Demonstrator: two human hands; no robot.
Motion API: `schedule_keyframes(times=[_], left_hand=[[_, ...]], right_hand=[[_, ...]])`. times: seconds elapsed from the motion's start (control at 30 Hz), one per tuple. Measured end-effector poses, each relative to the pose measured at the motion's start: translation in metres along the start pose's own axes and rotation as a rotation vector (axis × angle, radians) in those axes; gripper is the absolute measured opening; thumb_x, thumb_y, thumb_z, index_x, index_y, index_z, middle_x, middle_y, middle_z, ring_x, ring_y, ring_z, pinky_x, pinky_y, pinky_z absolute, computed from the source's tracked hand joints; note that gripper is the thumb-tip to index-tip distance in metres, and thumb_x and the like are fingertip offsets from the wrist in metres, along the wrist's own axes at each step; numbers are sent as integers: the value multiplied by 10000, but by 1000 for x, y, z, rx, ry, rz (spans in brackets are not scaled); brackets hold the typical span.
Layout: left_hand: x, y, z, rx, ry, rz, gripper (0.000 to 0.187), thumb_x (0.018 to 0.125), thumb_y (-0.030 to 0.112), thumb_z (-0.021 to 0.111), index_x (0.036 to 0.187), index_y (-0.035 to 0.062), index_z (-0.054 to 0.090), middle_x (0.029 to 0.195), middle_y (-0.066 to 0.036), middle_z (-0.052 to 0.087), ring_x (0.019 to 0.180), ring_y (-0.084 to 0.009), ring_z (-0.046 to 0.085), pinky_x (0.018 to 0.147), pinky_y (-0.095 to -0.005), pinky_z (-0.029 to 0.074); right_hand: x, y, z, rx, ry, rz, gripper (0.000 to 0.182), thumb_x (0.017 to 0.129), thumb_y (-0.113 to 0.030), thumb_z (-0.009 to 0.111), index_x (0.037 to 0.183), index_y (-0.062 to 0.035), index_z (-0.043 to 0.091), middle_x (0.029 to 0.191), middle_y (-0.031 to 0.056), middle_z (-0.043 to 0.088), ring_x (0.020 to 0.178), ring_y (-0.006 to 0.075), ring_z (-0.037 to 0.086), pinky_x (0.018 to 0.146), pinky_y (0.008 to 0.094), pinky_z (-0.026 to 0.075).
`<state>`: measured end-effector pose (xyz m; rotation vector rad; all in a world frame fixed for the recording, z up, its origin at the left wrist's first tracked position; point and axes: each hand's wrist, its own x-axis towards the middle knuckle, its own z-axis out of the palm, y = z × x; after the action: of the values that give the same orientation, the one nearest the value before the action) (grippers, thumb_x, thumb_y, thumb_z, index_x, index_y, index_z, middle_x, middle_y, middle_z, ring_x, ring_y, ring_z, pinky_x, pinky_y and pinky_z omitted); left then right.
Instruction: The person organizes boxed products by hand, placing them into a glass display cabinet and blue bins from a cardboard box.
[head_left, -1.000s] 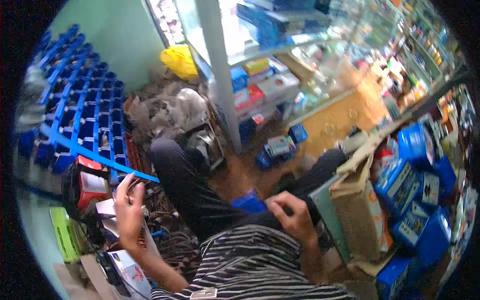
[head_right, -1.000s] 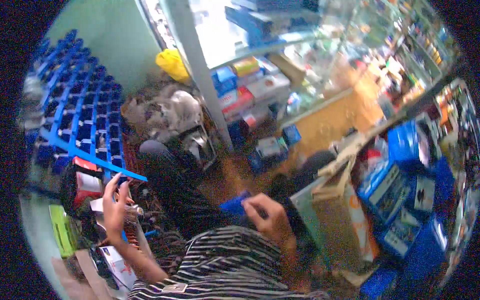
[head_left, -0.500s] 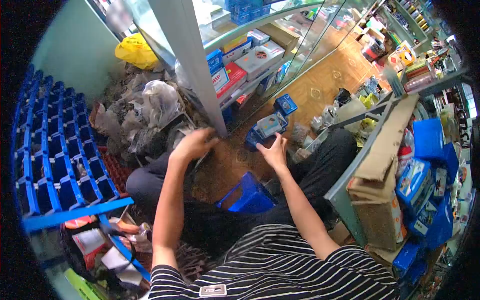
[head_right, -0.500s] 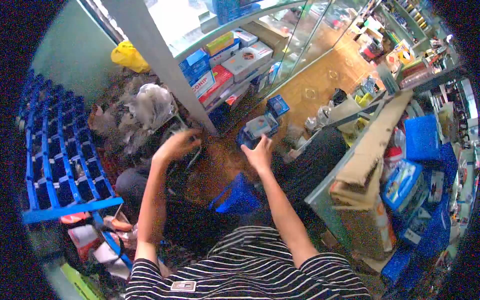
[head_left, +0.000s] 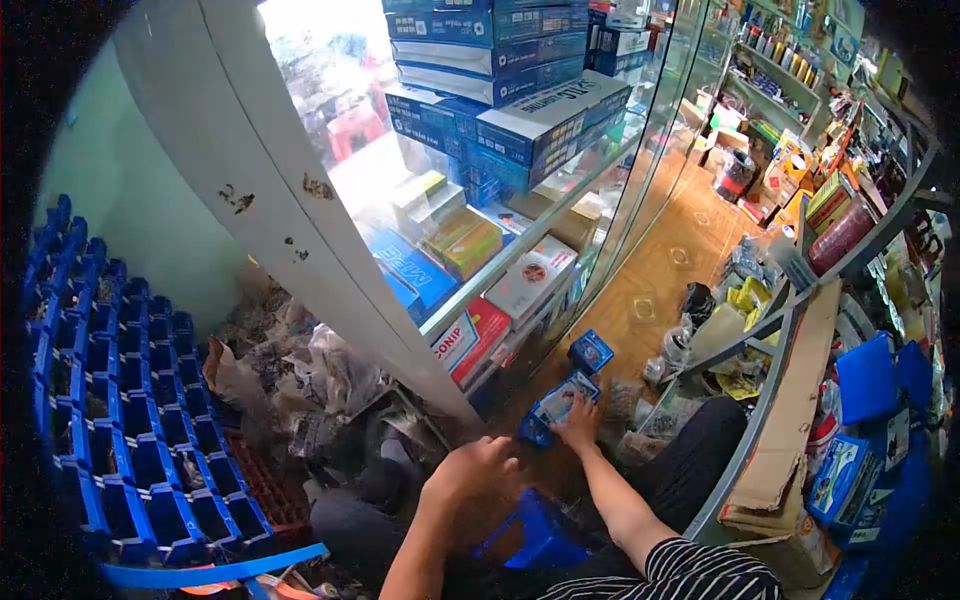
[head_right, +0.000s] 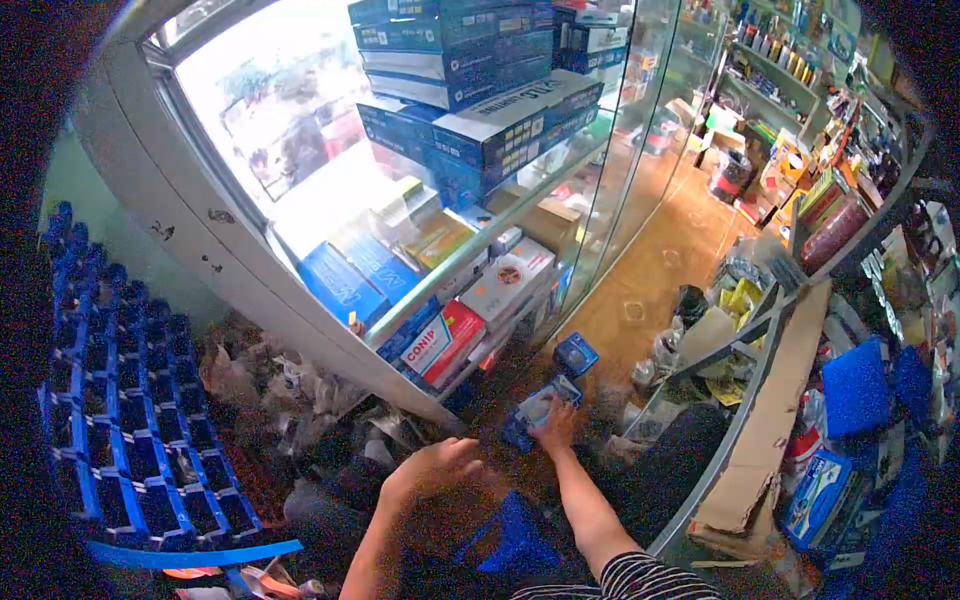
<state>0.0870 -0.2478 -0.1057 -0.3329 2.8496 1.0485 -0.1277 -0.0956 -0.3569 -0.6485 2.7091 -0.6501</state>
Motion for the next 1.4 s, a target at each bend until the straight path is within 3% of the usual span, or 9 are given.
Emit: schedule_keyframes(times=[0.1, 0.27, 0.33, 0.5, 0.63, 0.97, 1.07, 1.27, 1.4], left_hand=[[11, 21, -13, -26, -10, 14, 405, 934, 323, 594, 1241, 63, 558, 1081, -220, 628, 1018, -400, 619, 874, -466, 510], [32, 3, 15, -151, 156, 92, 633, 806, 247, 739, 1343, 49, 468, 1174, -246, 572, 1050, -428, 590, 874, -465, 505], [33, 12, 11, -28, 49, -60, 898, 728, 292, 808, 1482, 147, 341, 1398, -219, 445, 1172, -442, 532, 960, -484, 483], [27, 20, 17, 76, 169, -28, 1082, 643, 318, 856, 1525, 194, 242, 1366, -209, 464, 1156, -442, 543, 908, -501, 509], [20, 5, 20, 12, 126, -147, 1005, 649, 365, 837, 1471, 134, 307, 1138, -212, 575, 946, -451, 620, 770, -518, 530], [45, -62, 68, -34, 290, -203, 875, 615, 351, 861, 1285, 36, 395, 1088, -252, 607, 1014, -430, 597, 836, -497, 506], [82, -32, 76, -656, 128, -602, 940, 582, 315, 887, 1209, -125, 342, 1158, -281, 579, 1069, -372, 610, 860, -416, 511], [166, -82, 192, -105, 384, -194, 1008, 635, 255, 861, 1346, -178, 292, 1364, -355, 430, 1313, -422, 429, 1089, -418, 374], [183, -83, 229, -331, 488, -226, 1068, 670, 260, 845, 1433, -160, 228, 1485, -362, 277, 1400, -454, 286, 1189, -428, 229]], right_hand=[[-9, -20, -13, 48, 231, 118, 925, 616, -369, 877, 1367, -80, 422, 1314, 235, 511, 1254, 392, 462, 993, 464, 426], [-48, -51, -52, 773, 376, 98, 797, 754, -471, 796, 1290, 29, 482, 1263, 213, 566, 1181, 309, 546, 999, 392, 426], [-70, -71, -81, 919, 127, 136, 891, 741, -511, 794, 1334, 53, 439, 1287, 198, 519, 1188, 281, 512, 1022, 392, 409], [-95, -91, -115, 1124, -429, 82, 930, 764, -543, 758, 1378, 64, 413, 1297, 198, 532, 1171, 258, 529, 1005, 367, 428], [-117, -103, -138, 1024, -600, 21, 864, 820, -591, 694, 1398, -7, 428, 1251, 186, 554, 1099, 238, 575, 922, 347, 476], [-169, -54, -125, 805, -468, -129, 400, 923, -300, 648, 1208, -24, 596, 1088, 147, 688, 1007, 208, 652, 916, 351, 497], [-198, -45, -171, 688, -562, -72, 368, 922, -298, 648, 1171, -28, 624, 1074, 129, 694, 1001, 208, 654, 918, 358, 497], [-247, -49, -244, 651, -436, 42, 315, 945, -247, 627, 1192, -50, 633, 1065, 71, 675, 933, 139, 636, 858, 303, 504], [-261, -36, -251, 595, -425, 38, 311, 940, -263, 625, 1159, -43, 636, 1060, 84, 663, 928, 191, 648, 840, 314, 516]])
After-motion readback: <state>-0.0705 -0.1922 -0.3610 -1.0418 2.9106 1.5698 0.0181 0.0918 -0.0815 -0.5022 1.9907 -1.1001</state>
